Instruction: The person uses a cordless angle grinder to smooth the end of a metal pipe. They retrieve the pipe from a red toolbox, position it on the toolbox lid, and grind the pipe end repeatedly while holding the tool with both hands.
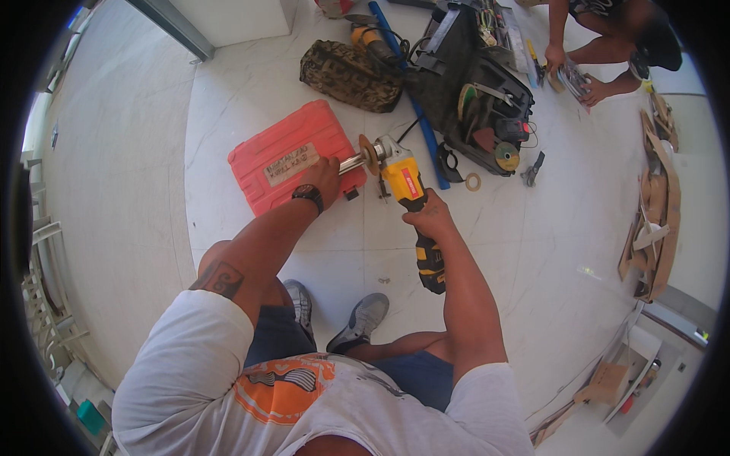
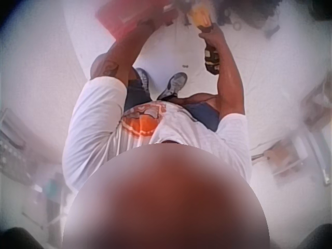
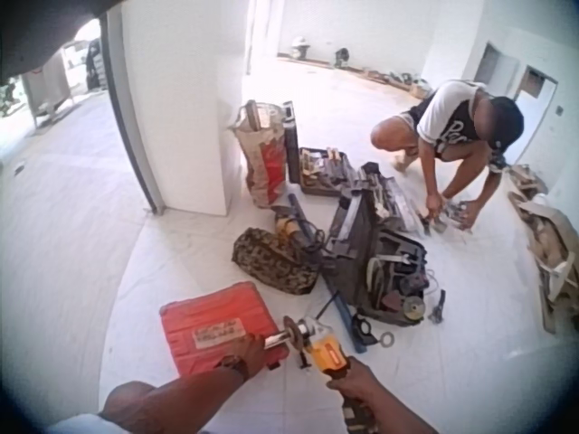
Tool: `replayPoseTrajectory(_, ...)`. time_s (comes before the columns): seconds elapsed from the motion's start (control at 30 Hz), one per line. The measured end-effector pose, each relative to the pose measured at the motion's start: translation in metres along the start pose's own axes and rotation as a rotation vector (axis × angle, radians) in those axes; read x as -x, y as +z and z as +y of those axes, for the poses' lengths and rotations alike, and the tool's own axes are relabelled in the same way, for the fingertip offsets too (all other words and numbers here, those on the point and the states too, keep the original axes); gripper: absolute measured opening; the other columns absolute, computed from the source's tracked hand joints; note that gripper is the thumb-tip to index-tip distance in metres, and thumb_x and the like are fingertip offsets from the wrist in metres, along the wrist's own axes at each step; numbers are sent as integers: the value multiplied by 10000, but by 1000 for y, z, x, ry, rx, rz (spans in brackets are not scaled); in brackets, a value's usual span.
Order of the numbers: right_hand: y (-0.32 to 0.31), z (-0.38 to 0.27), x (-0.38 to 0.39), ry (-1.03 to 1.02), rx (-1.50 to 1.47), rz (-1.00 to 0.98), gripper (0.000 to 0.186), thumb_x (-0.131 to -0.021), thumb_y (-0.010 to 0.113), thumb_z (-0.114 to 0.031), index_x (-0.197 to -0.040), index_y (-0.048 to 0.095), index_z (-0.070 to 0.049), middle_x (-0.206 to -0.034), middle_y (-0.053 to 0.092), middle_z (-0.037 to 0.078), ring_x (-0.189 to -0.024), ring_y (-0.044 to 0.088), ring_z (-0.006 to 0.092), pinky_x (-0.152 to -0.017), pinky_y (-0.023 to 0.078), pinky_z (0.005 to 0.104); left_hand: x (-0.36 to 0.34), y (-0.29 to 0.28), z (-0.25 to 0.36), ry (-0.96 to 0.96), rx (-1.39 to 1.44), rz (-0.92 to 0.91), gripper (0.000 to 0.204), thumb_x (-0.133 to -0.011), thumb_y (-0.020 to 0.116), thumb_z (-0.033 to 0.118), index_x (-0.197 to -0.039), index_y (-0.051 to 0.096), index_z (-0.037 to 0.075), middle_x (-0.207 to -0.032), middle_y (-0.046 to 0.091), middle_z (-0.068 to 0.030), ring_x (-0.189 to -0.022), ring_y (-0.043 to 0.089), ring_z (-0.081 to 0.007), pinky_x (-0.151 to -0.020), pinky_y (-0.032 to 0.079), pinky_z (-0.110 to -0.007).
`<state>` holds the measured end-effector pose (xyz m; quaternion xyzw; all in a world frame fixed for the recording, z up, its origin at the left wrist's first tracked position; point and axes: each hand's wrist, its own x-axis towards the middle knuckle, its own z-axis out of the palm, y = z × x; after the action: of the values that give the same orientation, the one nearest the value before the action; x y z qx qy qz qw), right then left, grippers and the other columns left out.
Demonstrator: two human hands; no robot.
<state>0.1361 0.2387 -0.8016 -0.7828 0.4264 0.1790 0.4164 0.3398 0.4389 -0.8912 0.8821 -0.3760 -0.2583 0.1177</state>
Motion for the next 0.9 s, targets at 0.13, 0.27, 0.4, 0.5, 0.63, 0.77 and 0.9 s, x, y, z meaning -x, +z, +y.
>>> replayPoseTrajectory(0.13,0,0,3,9,1,6,612,-680,818,-238,-1188,590,15,-1040,723,189,-970,716,322,-887,557,390,-1,2,-1,6,-15,-13,242,-989,585,182,-1149,536,7,-1120,634,-260,-1015,701,-416,-863,584,-488)
replayPoseTrajectory(0.27,1,3,4,-1,-9,3,596,-682,822,-237,-1174,593,10,-1034,724,181,-964,716,316,-892,556,389,-1,4,-2,10,-9,8,245,-994,587,190,-1150,532,9,-1114,636,-254,-1009,704,-413,-856,587,-486)
replayPoseTrajectory(0.4,2,7,6,-20,-23,19,577,-687,825,-230,-1159,594,9,-1029,724,179,-962,717,311,-891,557,392,-2,3,-1,-13,-4,14,299,-912,681,142,-1158,552,31,-1121,647,-222,-1028,712,-386,-883,593,-452)
replayPoseTrajectory(0.5,2,10,7,4,-25,-3,574,-689,828,-224,-1158,594,9,-1033,725,179,-962,717,309,-890,557,393,-1,0,0,-8,-9,-2,286,-934,660,160,-1155,544,22,-1120,646,-234,-1025,711,-396,-878,591,-464)
replayPoseTrajectory(0.63,2,14,7,11,-1,-15,573,-688,830,-223,-1157,595,6,-1034,727,176,-965,716,308,-891,556,388,0,-4,2,-9,-6,-21,240,-982,587,161,-1158,527,9,-1111,646,-254,-1021,709,-416,-860,589,-488)
replayPoseTrajectory(0.77,2,16,6,12,-5,-25,576,-688,829,-227,-1159,595,6,-1040,728,176,-975,717,308,-893,556,385,1,-5,1,17,-69,-10,247,-961,593,132,-1164,524,8,-1113,649,-254,-1023,711,-413,-862,589,-485)
replayPoseTrajectory(0.9,1,16,6,27,-23,-34,582,-686,828,-233,-1162,596,9,-1048,727,179,-977,717,308,-895,555,385,0,-1,0,12,-33,-6,253,-947,597,113,-1164,523,7,-1109,650,-255,-1013,714,-406,-857,591,-476)
